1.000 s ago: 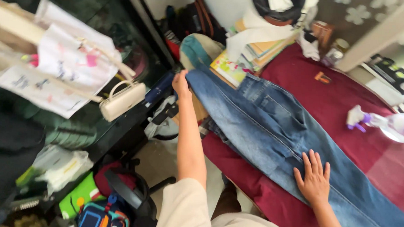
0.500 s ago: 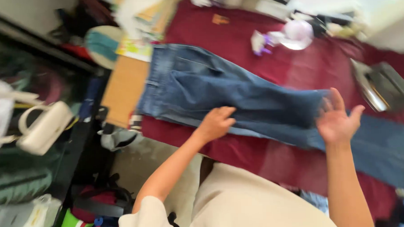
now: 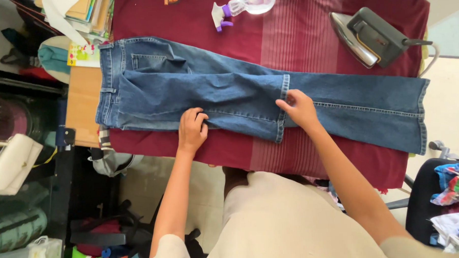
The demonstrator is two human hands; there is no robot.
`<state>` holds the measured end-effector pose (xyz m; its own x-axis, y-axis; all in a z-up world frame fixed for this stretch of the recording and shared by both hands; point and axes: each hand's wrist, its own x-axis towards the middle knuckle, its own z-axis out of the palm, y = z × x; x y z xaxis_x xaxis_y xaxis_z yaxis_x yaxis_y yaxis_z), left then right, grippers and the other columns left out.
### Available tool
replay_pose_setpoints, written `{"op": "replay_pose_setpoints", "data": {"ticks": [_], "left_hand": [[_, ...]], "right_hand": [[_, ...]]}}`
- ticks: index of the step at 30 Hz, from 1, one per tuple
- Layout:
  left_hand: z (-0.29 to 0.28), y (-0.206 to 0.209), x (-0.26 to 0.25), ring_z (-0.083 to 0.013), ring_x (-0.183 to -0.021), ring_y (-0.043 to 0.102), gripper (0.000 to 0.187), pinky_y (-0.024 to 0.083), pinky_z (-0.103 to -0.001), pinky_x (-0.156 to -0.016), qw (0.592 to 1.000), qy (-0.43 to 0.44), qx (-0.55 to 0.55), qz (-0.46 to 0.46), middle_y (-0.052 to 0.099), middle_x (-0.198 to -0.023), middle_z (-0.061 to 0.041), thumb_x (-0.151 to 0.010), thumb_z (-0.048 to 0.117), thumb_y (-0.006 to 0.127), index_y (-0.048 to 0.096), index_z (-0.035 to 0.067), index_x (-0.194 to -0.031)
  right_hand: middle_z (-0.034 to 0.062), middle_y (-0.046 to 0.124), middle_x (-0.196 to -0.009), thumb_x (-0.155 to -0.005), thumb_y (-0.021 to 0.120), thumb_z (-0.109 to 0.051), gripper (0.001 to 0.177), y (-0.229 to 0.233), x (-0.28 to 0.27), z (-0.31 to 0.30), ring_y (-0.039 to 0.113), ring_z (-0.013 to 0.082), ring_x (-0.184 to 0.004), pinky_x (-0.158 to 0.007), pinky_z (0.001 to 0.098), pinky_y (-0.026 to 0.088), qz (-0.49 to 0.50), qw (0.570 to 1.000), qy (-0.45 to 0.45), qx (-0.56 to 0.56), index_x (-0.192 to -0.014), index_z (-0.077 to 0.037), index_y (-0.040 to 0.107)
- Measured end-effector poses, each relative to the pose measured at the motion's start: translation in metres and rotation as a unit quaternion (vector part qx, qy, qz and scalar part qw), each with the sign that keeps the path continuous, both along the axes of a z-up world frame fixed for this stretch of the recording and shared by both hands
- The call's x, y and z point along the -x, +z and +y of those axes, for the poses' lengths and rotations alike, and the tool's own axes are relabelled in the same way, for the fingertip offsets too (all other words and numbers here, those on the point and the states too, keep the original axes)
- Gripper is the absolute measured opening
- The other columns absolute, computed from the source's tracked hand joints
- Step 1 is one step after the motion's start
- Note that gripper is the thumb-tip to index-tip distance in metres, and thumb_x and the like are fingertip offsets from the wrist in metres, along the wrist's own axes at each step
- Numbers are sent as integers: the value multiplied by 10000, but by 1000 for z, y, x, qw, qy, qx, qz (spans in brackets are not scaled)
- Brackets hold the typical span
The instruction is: The person irons a pair of blue jeans laid out on a maroon ironing board. They repeatedly spray the fabric with water from a spray bottle and use a steam iron to smooth the legs and waist area, adjusting the garment between passes.
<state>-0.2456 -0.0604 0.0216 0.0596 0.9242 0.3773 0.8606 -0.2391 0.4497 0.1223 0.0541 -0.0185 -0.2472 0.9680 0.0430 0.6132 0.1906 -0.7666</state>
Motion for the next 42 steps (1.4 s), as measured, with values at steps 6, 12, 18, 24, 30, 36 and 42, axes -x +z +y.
{"op": "replay_pose_setpoints", "data": {"ticks": [6, 12, 18, 24, 30, 36, 42], "left_hand": [[48, 51, 7, -366, -1326, 553, 366, 387, -509, -1180, 991, 20, -110, 68, 638, -1310, -137, -783, 17, 687, 675, 81, -1144], [106, 90, 61, -311, -1054, 638, 432, 404, -544, -1008, 984, -44, 38, 166, 726, -967, -90, -682, 334, 880, 751, 71, -999], [82, 144, 83, -147, -756, 621, 294, 481, -310, -688, 971, -66, 144, -180, 698, -816, -38, -883, 292, 818, 729, 14, -919], [130, 159, 35, -76, -752, 572, 272, 472, -290, -679, 928, -185, 216, -240, 662, -777, -28, -972, 283, 763, 743, 14, -941], [182, 62, -17, -246, -830, 699, 434, 524, -391, -728, 953, -125, 272, -35, 756, -872, -89, -849, 511, 735, 786, 85, -910], [175, 1, 26, -305, -932, 709, 638, 512, -442, -857, 933, -81, 339, 94, 766, -924, -111, -730, 718, 733, 816, 109, -900], [157, 16, 37, -310, -927, 674, 596, 470, -449, -826, 942, -100, 243, 211, 763, -853, -108, -607, 635, 839, 829, 98, -866]], "right_hand": [[-8, 649, -967, -962, 780, -235, 199, 24, 22, 34, 574, 103, -898, -802, 278, 465, 316, 929, -41, 191, -1026, -55, 725], [165, 425, -1506, -920, 750, -98, 109, 86, 18, 15, 399, 216, -1410, -1154, 420, 320, 270, 961, 2, -60, -895, -5, 699], [17, 691, -1117, -1020, 679, -147, 161, 133, -30, -6, 622, 122, -1072, -1057, 293, 354, 343, 939, 13, 17, -1093, -8, 711], [-33, 517, -778, -1134, 738, -197, 330, 162, -141, 2, 414, 35, -696, -611, 214, 316, 145, 972, -140, -123, -903, -5, 603], [67, 616, -787, -1126, 760, -269, 348, 69, -218, 69, 545, 136, -783, -663, 302, 421, -88, 988, -122, -16, -977, 37, 688], [99, 708, -1039, -958, 688, -454, 500, -1, -234, 11, 685, 190, -852, -673, 345, 576, 60, 946, -213, 236, -1231, -35, 681], [180, 722, -933, -965, 680, -594, 635, -7, -212, -42, 707, 310, -773, -701, 412, 558, -121, 889, -321, 302, -1202, -6, 647]]}}
